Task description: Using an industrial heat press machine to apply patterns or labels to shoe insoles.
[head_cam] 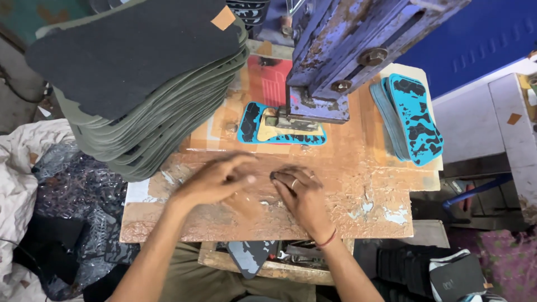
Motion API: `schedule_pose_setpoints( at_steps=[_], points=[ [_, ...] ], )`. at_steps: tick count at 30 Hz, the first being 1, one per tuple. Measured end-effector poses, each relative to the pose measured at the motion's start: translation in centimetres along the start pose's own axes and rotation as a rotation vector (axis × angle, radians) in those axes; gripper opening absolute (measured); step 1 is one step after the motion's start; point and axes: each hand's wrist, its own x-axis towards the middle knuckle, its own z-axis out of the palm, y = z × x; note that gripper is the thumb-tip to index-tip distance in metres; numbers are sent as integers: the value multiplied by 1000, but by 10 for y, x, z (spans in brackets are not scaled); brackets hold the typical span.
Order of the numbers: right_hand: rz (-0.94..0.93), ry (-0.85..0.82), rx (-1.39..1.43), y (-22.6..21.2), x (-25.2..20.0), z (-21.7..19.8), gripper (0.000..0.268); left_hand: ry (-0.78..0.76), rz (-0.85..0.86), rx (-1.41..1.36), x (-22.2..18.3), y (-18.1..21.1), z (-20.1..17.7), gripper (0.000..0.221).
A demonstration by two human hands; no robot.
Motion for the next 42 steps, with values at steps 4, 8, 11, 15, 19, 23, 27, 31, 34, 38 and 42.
schedule_pose_setpoints(
  at_steps=[4, 8, 11, 15, 19, 23, 27, 31, 34, 38, 42],
  points=[
    [77, -50, 95, 0, 15, 8, 15, 190, -131, -129, -3, -1, -10, 72],
    [250, 11, 145, -8, 31, 33, 14, 226, -37, 101, 6, 1, -16, 71],
    [209, 103, 110, -7, 35, 51, 13, 175, -12, 10, 15, -5, -20, 70],
    [161, 137, 24, -4, 37, 60, 12, 105, -81, -29, 15, -4, -25, 69],
    [128, 87, -30, -5, 39, 58, 13, 139, 46, -54, 18, -12, -21, 69],
    [125, 77, -26, -7, 42, 58, 12, 142, 49, -67, 16, -13, -21, 65],
    [127, 63, -30, -8, 46, 58, 12, 117, -49, -81, 13, -4, -24, 64],
    [41, 98, -50, -4, 40, 52, 13, 136, 18, -82, 13, -5, -24, 63],
    [13, 58, 115, 7, 39, 47, 18, 160, 33, -33, 11, -3, -24, 71],
    [21, 12, 44, 5, 46, 47, 14, 155, -19, -119, 9, -12, -18, 64],
    [-28, -44, -62, 8, 57, 34, 17, 387, 223, 70, 11, -31, -7, 59]
  ],
)
